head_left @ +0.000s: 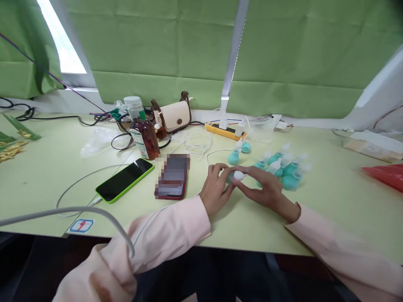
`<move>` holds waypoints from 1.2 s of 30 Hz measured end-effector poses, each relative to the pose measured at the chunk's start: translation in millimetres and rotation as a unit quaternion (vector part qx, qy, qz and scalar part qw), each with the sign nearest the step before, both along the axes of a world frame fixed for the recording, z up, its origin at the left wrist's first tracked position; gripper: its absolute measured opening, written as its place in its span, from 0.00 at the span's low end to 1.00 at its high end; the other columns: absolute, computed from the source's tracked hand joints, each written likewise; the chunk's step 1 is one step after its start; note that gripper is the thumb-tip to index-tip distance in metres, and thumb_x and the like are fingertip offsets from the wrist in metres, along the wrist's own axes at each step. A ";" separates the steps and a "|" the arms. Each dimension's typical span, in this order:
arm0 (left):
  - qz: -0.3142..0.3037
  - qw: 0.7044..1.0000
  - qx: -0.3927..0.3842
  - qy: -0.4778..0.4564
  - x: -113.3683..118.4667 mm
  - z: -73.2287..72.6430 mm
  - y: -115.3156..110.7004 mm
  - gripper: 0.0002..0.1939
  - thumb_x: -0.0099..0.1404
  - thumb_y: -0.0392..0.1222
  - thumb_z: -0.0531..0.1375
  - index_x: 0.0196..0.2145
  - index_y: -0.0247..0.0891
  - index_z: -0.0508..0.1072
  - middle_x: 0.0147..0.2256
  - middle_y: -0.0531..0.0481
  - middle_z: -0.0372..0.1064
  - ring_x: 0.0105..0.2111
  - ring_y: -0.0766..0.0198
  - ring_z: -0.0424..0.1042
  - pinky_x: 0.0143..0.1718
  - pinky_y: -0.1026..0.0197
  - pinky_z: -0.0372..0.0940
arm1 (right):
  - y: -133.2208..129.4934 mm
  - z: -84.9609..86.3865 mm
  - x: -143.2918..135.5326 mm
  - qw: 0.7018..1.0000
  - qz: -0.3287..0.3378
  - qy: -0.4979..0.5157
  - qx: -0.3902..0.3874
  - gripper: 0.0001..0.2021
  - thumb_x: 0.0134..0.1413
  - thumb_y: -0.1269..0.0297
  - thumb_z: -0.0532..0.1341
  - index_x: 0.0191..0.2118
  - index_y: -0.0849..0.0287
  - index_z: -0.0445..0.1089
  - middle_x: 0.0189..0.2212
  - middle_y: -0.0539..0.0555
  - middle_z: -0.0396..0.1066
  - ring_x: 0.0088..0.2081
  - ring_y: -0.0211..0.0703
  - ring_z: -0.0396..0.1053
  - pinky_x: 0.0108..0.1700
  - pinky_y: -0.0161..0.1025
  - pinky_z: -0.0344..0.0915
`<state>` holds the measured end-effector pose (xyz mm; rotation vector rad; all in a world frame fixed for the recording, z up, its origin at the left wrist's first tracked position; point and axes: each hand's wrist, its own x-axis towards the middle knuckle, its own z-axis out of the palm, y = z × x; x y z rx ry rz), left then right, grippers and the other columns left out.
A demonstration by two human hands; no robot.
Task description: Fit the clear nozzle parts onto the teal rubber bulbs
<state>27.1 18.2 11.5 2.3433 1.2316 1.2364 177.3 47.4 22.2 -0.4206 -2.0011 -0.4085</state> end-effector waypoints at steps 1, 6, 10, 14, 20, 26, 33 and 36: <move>0.005 1.000 -0.004 -0.012 3.2 -2.6 5.8 0.14 0.59 0.37 0.50 0.44 0.36 0.61 0.40 0.44 0.59 0.41 0.59 0.56 0.44 0.58 0.56 | 4.5 -4.4 0.1 1.000 -0.009 0.005 -0.012 0.29 0.41 0.72 0.62 0.52 0.54 0.52 0.35 0.54 0.70 0.33 0.41 0.69 0.32 0.37 0.69; 0.059 0.996 -0.031 -0.053 12.5 -15.1 34.4 0.12 0.56 0.33 0.52 0.40 0.34 0.62 0.36 0.45 0.63 0.38 0.59 0.61 0.41 0.58 0.58 | 20.0 -22.8 -4.3 0.990 -0.057 0.040 -0.126 0.22 0.47 0.69 0.57 0.50 0.57 0.54 0.40 0.56 0.66 0.37 0.42 0.67 0.36 0.41 0.68; 0.093 0.991 -0.039 -0.087 22.7 -9.6 52.1 0.12 0.58 0.37 0.51 0.42 0.35 0.59 0.37 0.45 0.64 0.39 0.60 0.63 0.40 0.60 0.58 | 23.6 -19.9 4.0 0.989 -0.062 0.055 -0.124 0.21 0.46 0.69 0.57 0.49 0.58 0.54 0.44 0.59 0.62 0.45 0.47 0.61 0.42 0.46 0.64; 0.126 0.984 -0.049 -0.117 36.4 -5.9 69.0 0.14 0.61 0.39 0.46 0.45 0.34 0.54 0.40 0.42 0.62 0.40 0.59 0.62 0.40 0.59 0.57 | 25.8 -13.2 18.6 0.986 -0.092 0.060 -0.129 0.11 0.47 0.69 0.55 0.40 0.58 0.60 0.40 0.59 0.64 0.43 0.48 0.61 0.42 0.48 0.61; 0.107 0.984 -0.098 -0.109 41.1 -26.1 88.5 0.15 0.60 0.38 0.51 0.44 0.31 0.59 0.36 0.45 0.65 0.35 0.62 0.66 0.35 0.57 0.62 | 29.8 -22.4 13.9 0.980 -0.099 -0.013 -0.174 0.03 0.46 0.69 0.54 0.29 0.58 0.64 0.28 0.55 0.66 0.35 0.45 0.64 0.37 0.43 0.63; 0.100 0.984 -0.107 -0.105 38.8 -26.7 92.1 0.15 0.60 0.41 0.51 0.44 0.34 0.61 0.43 0.45 0.61 0.39 0.61 0.65 0.38 0.53 0.63 | 37.7 -32.5 10.4 0.966 -0.142 -0.021 -0.215 0.10 0.44 0.70 0.53 0.37 0.60 0.61 0.39 0.59 0.62 0.43 0.48 0.60 0.42 0.47 0.60; 0.052 0.988 -0.112 -0.090 38.8 -25.6 88.1 0.14 0.60 0.41 0.51 0.44 0.34 0.62 0.43 0.45 0.61 0.38 0.62 0.65 0.37 0.54 0.63 | 40.1 -39.2 12.1 0.954 -0.141 -0.069 -0.254 0.21 0.40 0.69 0.56 0.45 0.61 0.58 0.49 0.62 0.54 0.51 0.54 0.53 0.47 0.51 0.56; 0.054 0.988 -0.110 -0.096 38.5 -24.3 87.5 0.15 0.60 0.39 0.52 0.45 0.34 0.61 0.43 0.44 0.62 0.40 0.61 0.65 0.39 0.54 0.62 | 38.6 -39.5 11.3 0.952 -0.134 -0.076 -0.264 0.20 0.41 0.69 0.55 0.45 0.61 0.58 0.49 0.62 0.55 0.50 0.53 0.54 0.47 0.51 0.57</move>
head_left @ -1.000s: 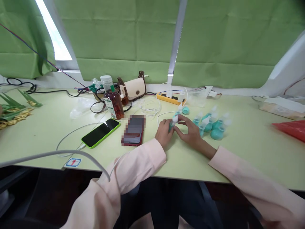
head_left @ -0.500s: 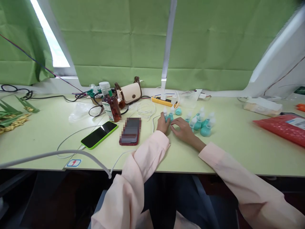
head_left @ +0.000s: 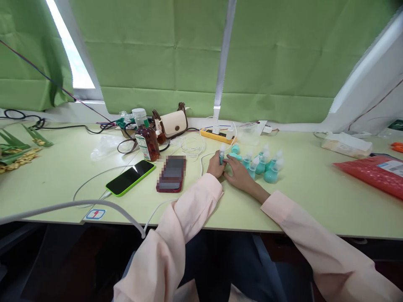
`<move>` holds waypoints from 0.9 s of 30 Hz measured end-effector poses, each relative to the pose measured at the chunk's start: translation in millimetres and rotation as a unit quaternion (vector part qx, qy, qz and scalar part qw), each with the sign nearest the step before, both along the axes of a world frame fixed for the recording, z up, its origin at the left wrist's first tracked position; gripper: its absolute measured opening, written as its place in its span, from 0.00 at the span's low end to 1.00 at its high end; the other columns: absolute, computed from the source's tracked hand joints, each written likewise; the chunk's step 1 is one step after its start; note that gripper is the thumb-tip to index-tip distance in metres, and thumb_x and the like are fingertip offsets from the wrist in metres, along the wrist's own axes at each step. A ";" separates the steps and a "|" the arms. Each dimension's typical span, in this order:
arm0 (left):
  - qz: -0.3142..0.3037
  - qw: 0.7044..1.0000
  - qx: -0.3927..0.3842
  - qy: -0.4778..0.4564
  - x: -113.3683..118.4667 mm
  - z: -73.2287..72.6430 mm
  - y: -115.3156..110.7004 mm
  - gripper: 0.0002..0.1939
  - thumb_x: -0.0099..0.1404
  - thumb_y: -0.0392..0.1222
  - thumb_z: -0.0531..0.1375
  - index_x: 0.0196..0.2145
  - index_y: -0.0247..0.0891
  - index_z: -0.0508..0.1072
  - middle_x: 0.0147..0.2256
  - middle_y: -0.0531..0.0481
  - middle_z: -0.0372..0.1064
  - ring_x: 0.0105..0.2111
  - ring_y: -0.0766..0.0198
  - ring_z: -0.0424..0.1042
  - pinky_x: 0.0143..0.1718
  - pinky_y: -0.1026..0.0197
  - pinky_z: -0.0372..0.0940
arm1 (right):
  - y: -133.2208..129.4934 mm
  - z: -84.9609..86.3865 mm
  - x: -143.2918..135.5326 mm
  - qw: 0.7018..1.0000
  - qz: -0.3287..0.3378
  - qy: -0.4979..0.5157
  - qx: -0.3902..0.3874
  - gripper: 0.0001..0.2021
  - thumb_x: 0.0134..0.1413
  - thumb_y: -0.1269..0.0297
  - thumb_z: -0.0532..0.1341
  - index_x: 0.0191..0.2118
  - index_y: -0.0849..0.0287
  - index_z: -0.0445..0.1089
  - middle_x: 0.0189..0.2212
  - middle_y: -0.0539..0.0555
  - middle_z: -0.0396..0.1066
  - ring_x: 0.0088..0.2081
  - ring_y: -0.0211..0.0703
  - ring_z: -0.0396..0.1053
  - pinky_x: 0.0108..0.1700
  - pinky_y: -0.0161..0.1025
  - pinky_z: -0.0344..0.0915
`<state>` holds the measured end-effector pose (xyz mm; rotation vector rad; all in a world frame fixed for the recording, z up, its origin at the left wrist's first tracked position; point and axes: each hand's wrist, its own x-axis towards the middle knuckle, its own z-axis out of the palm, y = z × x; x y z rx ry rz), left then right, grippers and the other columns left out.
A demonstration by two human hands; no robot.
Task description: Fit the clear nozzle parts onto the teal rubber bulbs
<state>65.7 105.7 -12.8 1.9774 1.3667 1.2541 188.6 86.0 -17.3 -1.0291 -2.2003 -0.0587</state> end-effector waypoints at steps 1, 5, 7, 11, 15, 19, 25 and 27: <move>0.000 1.000 0.002 -0.003 -0.2 0.7 -0.3 0.16 0.60 0.38 0.52 0.46 0.34 0.60 0.43 0.44 0.62 0.41 0.60 0.64 0.40 0.54 0.61 | -0.4 0.4 -0.2 1.000 0.003 0.001 -0.002 0.21 0.41 0.70 0.55 0.46 0.60 0.57 0.49 0.61 0.56 0.50 0.52 0.55 0.47 0.50 0.57; -0.013 1.000 0.008 -0.007 -0.9 2.2 -2.0 0.20 0.57 0.34 0.53 0.49 0.36 0.56 0.43 0.44 0.64 0.43 0.60 0.63 0.42 0.58 0.58 | -1.1 2.3 -0.5 1.000 0.009 0.013 -0.003 0.22 0.42 0.70 0.54 0.48 0.60 0.55 0.47 0.60 0.58 0.51 0.50 0.54 0.49 0.49 0.55; -0.016 1.000 0.008 -0.004 -0.8 1.4 -2.4 0.21 0.56 0.34 0.54 0.49 0.35 0.56 0.41 0.45 0.65 0.41 0.60 0.65 0.41 0.58 0.59 | -0.8 2.1 -0.7 1.000 0.009 0.015 -0.004 0.22 0.42 0.69 0.54 0.48 0.60 0.55 0.47 0.60 0.58 0.50 0.50 0.55 0.49 0.50 0.55; 0.008 1.000 0.017 -0.002 1.1 -0.9 -1.1 0.15 0.59 0.39 0.52 0.45 0.34 0.61 0.42 0.45 0.63 0.39 0.61 0.65 0.38 0.54 0.62 | 0.7 -1.0 -0.8 1.000 0.001 0.016 -0.003 0.22 0.41 0.69 0.54 0.47 0.61 0.55 0.49 0.62 0.55 0.51 0.52 0.53 0.49 0.51 0.55; 0.041 0.999 0.028 -0.006 1.6 -0.9 0.9 0.14 0.60 0.40 0.51 0.44 0.35 0.62 0.43 0.45 0.62 0.40 0.61 0.64 0.40 0.54 0.61 | 1.0 -3.3 -2.0 1.000 0.000 0.017 0.006 0.23 0.42 0.67 0.55 0.48 0.60 0.54 0.51 0.62 0.53 0.53 0.53 0.51 0.49 0.52 0.55; 0.064 0.997 0.030 -0.012 -1.7 0.5 1.9 0.16 0.59 0.35 0.51 0.46 0.36 0.58 0.39 0.44 0.66 0.40 0.60 0.65 0.40 0.58 0.59 | -4.6 1.7 -4.5 0.999 0.017 0.024 0.031 0.22 0.44 0.67 0.54 0.49 0.59 0.54 0.49 0.60 0.57 0.51 0.49 0.54 0.49 0.49 0.56; 0.085 0.996 0.020 -0.005 -3.3 -1.2 3.5 0.15 0.55 0.34 0.53 0.42 0.34 0.60 0.33 0.44 0.67 0.35 0.58 0.66 0.36 0.58 0.59 | -12.6 28.0 8.5 0.987 0.003 0.083 0.134 0.16 0.46 0.69 0.54 0.44 0.57 0.57 0.47 0.59 0.57 0.50 0.48 0.54 0.50 0.49 0.54; 0.091 0.996 0.024 -0.004 -1.2 -2.5 2.9 0.18 0.53 0.33 0.53 0.44 0.34 0.58 0.35 0.43 0.66 0.37 0.58 0.66 0.38 0.58 0.58 | -10.3 35.9 16.3 0.974 -0.034 0.107 0.196 0.16 0.45 0.70 0.55 0.43 0.58 0.58 0.47 0.60 0.56 0.49 0.49 0.54 0.49 0.49 0.55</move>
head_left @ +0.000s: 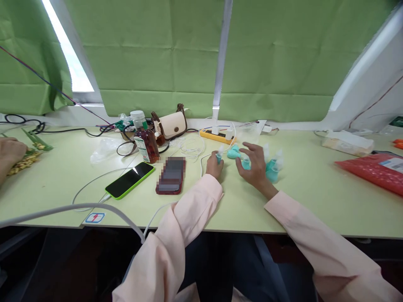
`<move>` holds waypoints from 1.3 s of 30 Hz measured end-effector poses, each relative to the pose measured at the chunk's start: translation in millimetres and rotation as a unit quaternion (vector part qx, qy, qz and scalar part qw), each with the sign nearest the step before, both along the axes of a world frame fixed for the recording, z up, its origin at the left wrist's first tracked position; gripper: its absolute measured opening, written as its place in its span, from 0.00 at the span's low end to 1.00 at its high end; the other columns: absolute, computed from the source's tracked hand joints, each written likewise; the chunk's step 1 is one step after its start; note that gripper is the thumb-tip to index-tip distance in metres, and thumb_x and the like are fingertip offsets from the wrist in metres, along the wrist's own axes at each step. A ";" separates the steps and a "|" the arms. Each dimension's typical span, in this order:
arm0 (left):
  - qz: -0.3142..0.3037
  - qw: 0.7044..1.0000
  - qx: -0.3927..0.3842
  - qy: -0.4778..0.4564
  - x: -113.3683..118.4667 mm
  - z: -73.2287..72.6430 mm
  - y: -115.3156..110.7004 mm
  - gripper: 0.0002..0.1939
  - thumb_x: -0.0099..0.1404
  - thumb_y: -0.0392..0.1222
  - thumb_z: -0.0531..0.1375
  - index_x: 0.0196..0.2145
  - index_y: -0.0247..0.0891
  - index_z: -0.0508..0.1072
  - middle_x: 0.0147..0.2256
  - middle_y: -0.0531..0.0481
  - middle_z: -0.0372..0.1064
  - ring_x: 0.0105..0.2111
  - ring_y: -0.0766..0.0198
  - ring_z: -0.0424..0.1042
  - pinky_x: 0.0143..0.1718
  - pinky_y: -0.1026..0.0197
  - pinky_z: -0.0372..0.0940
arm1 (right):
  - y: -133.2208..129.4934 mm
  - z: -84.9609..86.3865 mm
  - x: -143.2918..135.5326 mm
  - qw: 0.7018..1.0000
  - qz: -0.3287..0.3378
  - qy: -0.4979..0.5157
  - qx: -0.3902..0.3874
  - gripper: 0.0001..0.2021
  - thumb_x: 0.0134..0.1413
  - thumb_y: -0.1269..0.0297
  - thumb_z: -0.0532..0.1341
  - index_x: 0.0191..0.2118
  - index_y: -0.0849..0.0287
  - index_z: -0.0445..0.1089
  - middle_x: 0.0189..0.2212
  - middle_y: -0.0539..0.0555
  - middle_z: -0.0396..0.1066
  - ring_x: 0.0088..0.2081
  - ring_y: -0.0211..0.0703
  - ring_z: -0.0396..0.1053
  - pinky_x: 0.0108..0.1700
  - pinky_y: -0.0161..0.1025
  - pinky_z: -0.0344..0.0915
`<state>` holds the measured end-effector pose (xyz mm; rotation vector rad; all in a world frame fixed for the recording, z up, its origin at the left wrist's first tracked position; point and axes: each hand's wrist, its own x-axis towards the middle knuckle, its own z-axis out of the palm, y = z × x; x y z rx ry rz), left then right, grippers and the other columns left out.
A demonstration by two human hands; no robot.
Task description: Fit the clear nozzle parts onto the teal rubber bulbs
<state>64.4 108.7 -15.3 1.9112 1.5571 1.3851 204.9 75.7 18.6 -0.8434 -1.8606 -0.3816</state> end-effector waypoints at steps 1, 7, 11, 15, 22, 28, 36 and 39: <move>0.006 1.000 0.005 -0.001 1.3 -0.6 -0.4 0.20 0.53 0.32 0.54 0.45 0.34 0.57 0.37 0.43 0.65 0.39 0.58 0.65 0.39 0.58 0.57 | 1.7 2.7 3.3 0.999 -0.024 0.007 0.023 0.16 0.44 0.69 0.56 0.43 0.58 0.58 0.46 0.60 0.56 0.49 0.50 0.54 0.48 0.49 0.55; 0.037 0.998 0.048 -0.010 8.8 0.1 -5.8 0.28 0.52 0.31 0.53 0.51 0.32 0.49 0.48 0.38 0.55 0.50 0.56 0.54 0.49 0.55 0.50 | 5.5 7.0 9.0 0.994 -0.102 -0.002 0.037 0.16 0.44 0.67 0.55 0.43 0.57 0.58 0.46 0.60 0.54 0.48 0.53 0.52 0.47 0.53 0.52; 0.061 0.995 0.084 -0.013 12.0 10.9 -18.1 0.31 0.53 0.31 0.51 0.53 0.31 0.42 0.52 0.35 0.45 0.55 0.53 0.43 0.53 0.50 0.40 | 3.8 9.5 12.3 0.983 -0.180 0.010 0.045 0.17 0.43 0.64 0.56 0.43 0.57 0.59 0.50 0.59 0.49 0.50 0.59 0.46 0.47 0.57 0.47; 0.001 0.992 0.122 0.030 16.0 22.1 -32.8 0.26 0.55 0.32 0.50 0.52 0.33 0.49 0.53 0.37 0.40 0.54 0.52 0.41 0.52 0.49 0.40 | 10.7 7.0 18.7 0.968 -0.246 -0.031 -0.048 0.20 0.39 0.61 0.58 0.43 0.59 0.61 0.49 0.62 0.52 0.47 0.64 0.48 0.38 0.56 0.54; -0.146 0.981 0.084 0.098 28.0 5.7 -32.3 0.16 0.52 0.32 0.52 0.41 0.36 0.61 0.38 0.44 0.60 0.40 0.58 0.62 0.40 0.55 0.59 | 20.0 -0.1 21.0 0.986 -0.116 -0.052 -0.104 0.14 0.42 0.68 0.54 0.40 0.62 0.63 0.33 0.58 0.65 0.39 0.52 0.57 0.37 0.46 0.58; -0.178 0.980 0.054 0.078 31.6 -3.2 -25.6 0.27 0.51 0.37 0.56 0.48 0.34 0.52 0.43 0.41 0.60 0.43 0.56 0.61 0.41 0.55 0.59 | 18.0 -3.5 11.1 0.994 -0.059 -0.008 -0.089 0.10 0.47 0.69 0.51 0.37 0.61 0.64 0.28 0.55 0.64 0.33 0.45 0.60 0.38 0.41 0.59; -0.225 0.969 0.053 0.085 34.5 -2.6 -29.9 0.15 0.53 0.32 0.51 0.41 0.33 0.60 0.41 0.42 0.64 0.43 0.55 0.62 0.43 0.53 0.56 | 4.6 -15.6 -5.3 0.988 -0.010 0.116 -0.098 0.06 0.47 0.64 0.53 0.30 0.59 0.64 0.21 0.50 0.64 0.23 0.36 0.60 0.27 0.34 0.59; -0.213 0.972 0.055 0.079 35.4 1.9 -34.4 0.13 0.55 0.35 0.51 0.40 0.34 0.61 0.40 0.43 0.64 0.42 0.57 0.62 0.43 0.56 0.56 | 2.3 -16.1 -7.5 0.977 -0.014 0.183 -0.108 0.07 0.49 0.63 0.52 0.32 0.60 0.62 0.22 0.50 0.62 0.21 0.35 0.59 0.23 0.32 0.57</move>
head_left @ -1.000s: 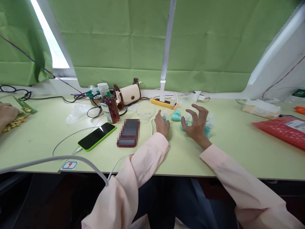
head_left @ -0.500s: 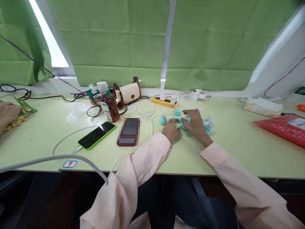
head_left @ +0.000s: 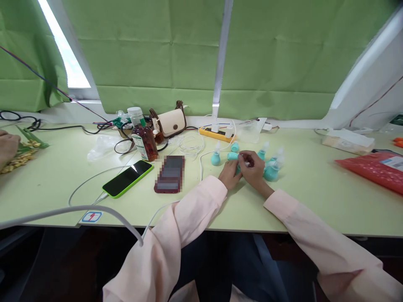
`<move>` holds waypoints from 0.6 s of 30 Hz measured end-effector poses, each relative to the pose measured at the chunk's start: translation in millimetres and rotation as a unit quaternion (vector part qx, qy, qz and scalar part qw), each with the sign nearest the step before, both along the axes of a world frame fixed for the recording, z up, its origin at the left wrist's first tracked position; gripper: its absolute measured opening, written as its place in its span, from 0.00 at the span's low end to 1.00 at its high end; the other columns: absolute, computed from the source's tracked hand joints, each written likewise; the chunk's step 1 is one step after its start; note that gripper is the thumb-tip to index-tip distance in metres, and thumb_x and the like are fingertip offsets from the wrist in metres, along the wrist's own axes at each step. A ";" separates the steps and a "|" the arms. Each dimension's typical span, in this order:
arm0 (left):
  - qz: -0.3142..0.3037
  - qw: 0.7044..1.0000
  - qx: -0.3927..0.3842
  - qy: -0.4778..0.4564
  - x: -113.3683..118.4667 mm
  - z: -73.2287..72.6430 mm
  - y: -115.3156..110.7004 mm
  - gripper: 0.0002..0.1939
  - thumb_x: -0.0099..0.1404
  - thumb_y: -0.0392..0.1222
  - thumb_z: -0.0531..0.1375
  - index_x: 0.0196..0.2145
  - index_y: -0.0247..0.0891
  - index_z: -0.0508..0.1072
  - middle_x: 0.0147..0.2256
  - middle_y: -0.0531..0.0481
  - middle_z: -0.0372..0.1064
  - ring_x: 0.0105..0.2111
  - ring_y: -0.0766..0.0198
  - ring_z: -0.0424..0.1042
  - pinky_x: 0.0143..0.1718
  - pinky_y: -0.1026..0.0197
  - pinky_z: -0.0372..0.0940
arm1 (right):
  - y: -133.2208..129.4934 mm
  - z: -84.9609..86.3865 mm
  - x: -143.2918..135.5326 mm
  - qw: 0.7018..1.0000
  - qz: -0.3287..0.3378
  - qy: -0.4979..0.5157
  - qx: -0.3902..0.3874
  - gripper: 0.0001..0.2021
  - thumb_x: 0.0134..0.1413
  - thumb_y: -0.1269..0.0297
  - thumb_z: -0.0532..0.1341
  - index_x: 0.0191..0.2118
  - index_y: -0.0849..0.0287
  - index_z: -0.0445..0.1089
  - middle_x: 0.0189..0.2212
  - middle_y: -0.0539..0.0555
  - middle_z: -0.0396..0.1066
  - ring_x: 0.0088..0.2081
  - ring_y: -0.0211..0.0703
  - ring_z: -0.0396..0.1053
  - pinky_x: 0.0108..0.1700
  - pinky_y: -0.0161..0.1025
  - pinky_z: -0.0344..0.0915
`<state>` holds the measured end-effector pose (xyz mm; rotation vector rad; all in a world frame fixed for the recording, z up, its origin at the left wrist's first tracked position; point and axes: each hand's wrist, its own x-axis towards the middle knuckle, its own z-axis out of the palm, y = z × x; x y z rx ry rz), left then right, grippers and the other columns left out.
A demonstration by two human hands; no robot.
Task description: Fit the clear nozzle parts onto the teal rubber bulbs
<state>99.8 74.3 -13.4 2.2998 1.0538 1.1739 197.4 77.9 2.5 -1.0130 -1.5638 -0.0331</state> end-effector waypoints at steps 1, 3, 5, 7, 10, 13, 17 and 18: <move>0.008 1.000 -0.001 -0.002 0.4 1.4 -1.3 0.12 0.56 0.36 0.51 0.40 0.34 0.62 0.40 0.43 0.64 0.42 0.57 0.62 0.42 0.57 0.57 | 0.1 0.6 -0.4 1.000 -0.001 0.021 -0.006 0.08 0.50 0.62 0.51 0.33 0.60 0.61 0.22 0.50 0.62 0.22 0.35 0.59 0.22 0.32 0.56; 0.029 1.000 -0.010 -0.003 0.9 3.6 -2.8 0.10 0.56 0.38 0.51 0.37 0.33 0.63 0.37 0.43 0.66 0.39 0.58 0.64 0.40 0.58 0.58 | 1.3 2.1 -0.4 0.998 0.008 0.049 -0.025 0.09 0.51 0.61 0.50 0.34 0.61 0.60 0.23 0.51 0.62 0.23 0.35 0.60 0.21 0.31 0.56; 0.045 0.999 -0.022 0.003 0.4 4.6 -2.2 0.08 0.56 0.38 0.51 0.33 0.33 0.64 0.32 0.45 0.67 0.34 0.59 0.65 0.36 0.59 0.60 | 3.4 3.6 0.5 0.997 0.033 0.055 -0.052 0.10 0.51 0.60 0.50 0.30 0.61 0.61 0.22 0.50 0.62 0.24 0.35 0.60 0.22 0.31 0.56; 0.056 0.998 -0.032 0.009 -1.1 5.0 0.0 0.08 0.57 0.40 0.51 0.32 0.33 0.65 0.30 0.47 0.68 0.31 0.61 0.66 0.32 0.61 0.60 | 5.6 4.5 2.1 0.994 0.059 0.049 -0.077 0.12 0.51 0.59 0.49 0.26 0.61 0.61 0.21 0.50 0.61 0.23 0.35 0.59 0.23 0.31 0.56; 0.080 0.996 -0.040 0.017 -3.8 5.4 3.8 0.10 0.60 0.43 0.48 0.33 0.34 0.64 0.31 0.47 0.68 0.30 0.62 0.66 0.30 0.63 0.60 | 7.8 4.7 4.2 0.990 0.083 0.036 -0.106 0.14 0.50 0.57 0.50 0.21 0.60 0.58 0.18 0.47 0.57 0.22 0.34 0.56 0.23 0.31 0.54; 0.108 0.992 -0.046 0.037 -5.1 6.3 4.1 0.12 0.61 0.44 0.46 0.33 0.34 0.63 0.31 0.46 0.68 0.30 0.62 0.67 0.30 0.63 0.59 | 7.8 4.1 4.8 0.987 0.094 0.028 -0.127 0.17 0.46 0.55 0.54 0.16 0.60 0.54 0.14 0.45 0.50 0.19 0.32 0.50 0.21 0.31 0.50; 0.138 0.986 -0.049 0.083 -4.7 8.0 -0.7 0.11 0.58 0.44 0.50 0.34 0.35 0.63 0.32 0.44 0.68 0.32 0.58 0.67 0.30 0.61 0.58 | 6.3 4.1 5.5 0.984 0.095 0.044 -0.143 0.16 0.45 0.54 0.55 0.17 0.60 0.56 0.14 0.44 0.50 0.18 0.31 0.48 0.21 0.32 0.48; 0.145 0.984 -0.050 0.096 -4.5 8.5 -2.1 0.11 0.57 0.45 0.51 0.34 0.35 0.63 0.31 0.44 0.68 0.33 0.57 0.67 0.30 0.61 0.58 | 6.2 4.0 5.8 0.983 0.096 0.050 -0.148 0.17 0.44 0.53 0.55 0.17 0.60 0.56 0.14 0.44 0.49 0.18 0.31 0.47 0.21 0.32 0.47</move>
